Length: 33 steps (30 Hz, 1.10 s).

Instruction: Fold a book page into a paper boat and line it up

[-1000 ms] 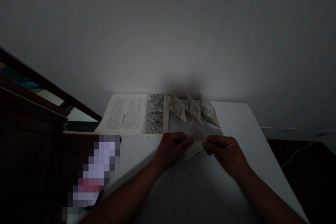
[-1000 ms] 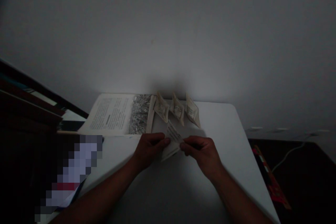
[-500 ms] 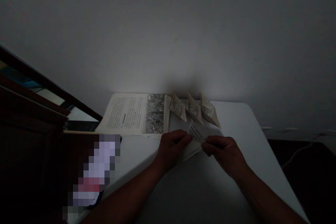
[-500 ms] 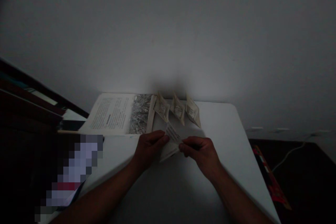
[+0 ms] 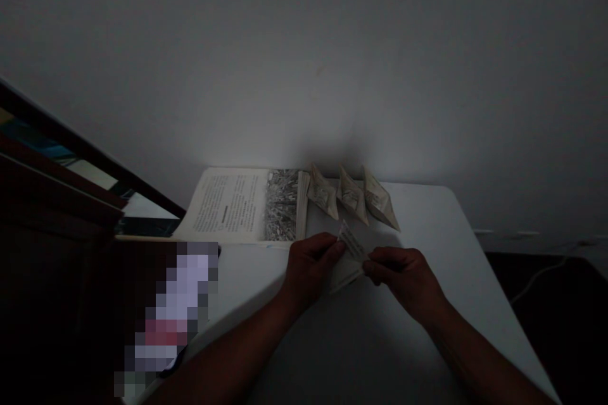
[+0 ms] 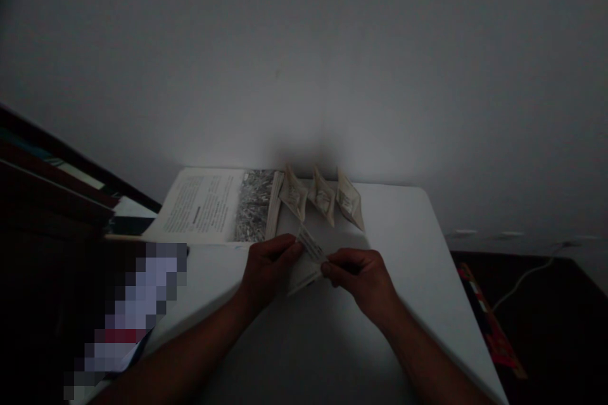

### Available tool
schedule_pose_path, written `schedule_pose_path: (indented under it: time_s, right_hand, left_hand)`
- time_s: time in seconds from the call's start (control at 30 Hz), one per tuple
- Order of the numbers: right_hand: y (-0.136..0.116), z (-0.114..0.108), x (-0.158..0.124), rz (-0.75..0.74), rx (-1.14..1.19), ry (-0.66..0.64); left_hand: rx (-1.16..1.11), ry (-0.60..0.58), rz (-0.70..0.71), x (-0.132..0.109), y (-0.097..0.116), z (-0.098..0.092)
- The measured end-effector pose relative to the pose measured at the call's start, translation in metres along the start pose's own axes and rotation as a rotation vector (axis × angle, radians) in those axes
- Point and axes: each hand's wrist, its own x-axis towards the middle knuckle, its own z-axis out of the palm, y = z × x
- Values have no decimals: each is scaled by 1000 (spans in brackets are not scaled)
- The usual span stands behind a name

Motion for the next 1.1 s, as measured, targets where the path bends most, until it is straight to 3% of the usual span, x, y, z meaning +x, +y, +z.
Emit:
schedule_pose_path:
  time_s: [1.1]
  right_hand:
    - [-5, 6, -3, -3, -98, -71]
  left_hand:
    - [41, 197, 30, -3, 2, 2]
